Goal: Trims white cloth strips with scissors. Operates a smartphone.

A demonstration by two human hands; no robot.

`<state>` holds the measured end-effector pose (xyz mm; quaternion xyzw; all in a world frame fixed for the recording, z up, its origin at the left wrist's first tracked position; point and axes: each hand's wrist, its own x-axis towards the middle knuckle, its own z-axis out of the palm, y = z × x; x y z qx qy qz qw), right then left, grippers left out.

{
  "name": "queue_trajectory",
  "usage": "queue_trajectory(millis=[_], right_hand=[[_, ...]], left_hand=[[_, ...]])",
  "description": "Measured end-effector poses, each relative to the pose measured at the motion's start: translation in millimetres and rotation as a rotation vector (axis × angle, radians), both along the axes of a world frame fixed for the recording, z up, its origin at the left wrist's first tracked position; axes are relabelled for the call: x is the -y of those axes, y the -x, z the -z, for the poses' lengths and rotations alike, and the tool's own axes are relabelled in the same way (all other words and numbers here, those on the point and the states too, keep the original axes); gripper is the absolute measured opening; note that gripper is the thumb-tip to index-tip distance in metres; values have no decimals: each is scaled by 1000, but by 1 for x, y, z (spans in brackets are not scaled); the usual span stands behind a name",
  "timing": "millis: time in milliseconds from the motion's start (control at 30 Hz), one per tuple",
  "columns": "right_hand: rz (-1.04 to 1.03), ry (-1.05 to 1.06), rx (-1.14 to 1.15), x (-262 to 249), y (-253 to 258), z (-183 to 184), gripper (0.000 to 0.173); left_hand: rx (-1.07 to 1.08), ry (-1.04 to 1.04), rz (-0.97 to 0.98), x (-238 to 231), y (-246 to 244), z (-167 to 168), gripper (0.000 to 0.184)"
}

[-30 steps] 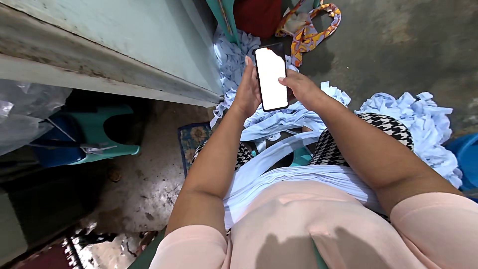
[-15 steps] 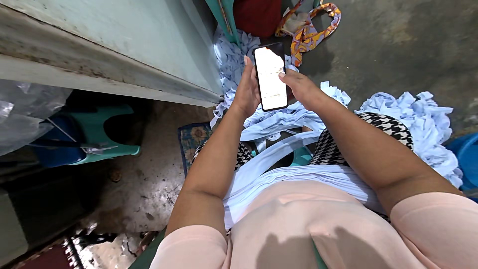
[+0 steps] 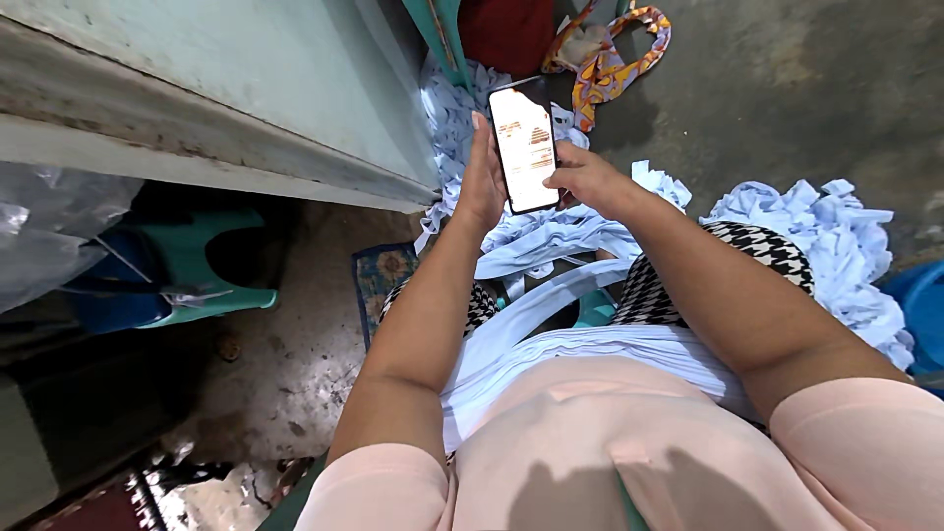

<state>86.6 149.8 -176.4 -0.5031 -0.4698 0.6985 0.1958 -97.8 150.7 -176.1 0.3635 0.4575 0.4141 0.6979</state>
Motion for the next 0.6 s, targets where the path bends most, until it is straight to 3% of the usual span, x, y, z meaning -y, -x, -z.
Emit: queue_trajectory(millis=[200, 600], right_hand=[[-96, 18, 17, 1, 2, 3, 45], [-46, 23, 47, 0, 1, 9, 30]], left_hand=[[-7, -29, -39, -2, 5, 2, 87], [7, -2, -20, -1, 3, 0, 86]])
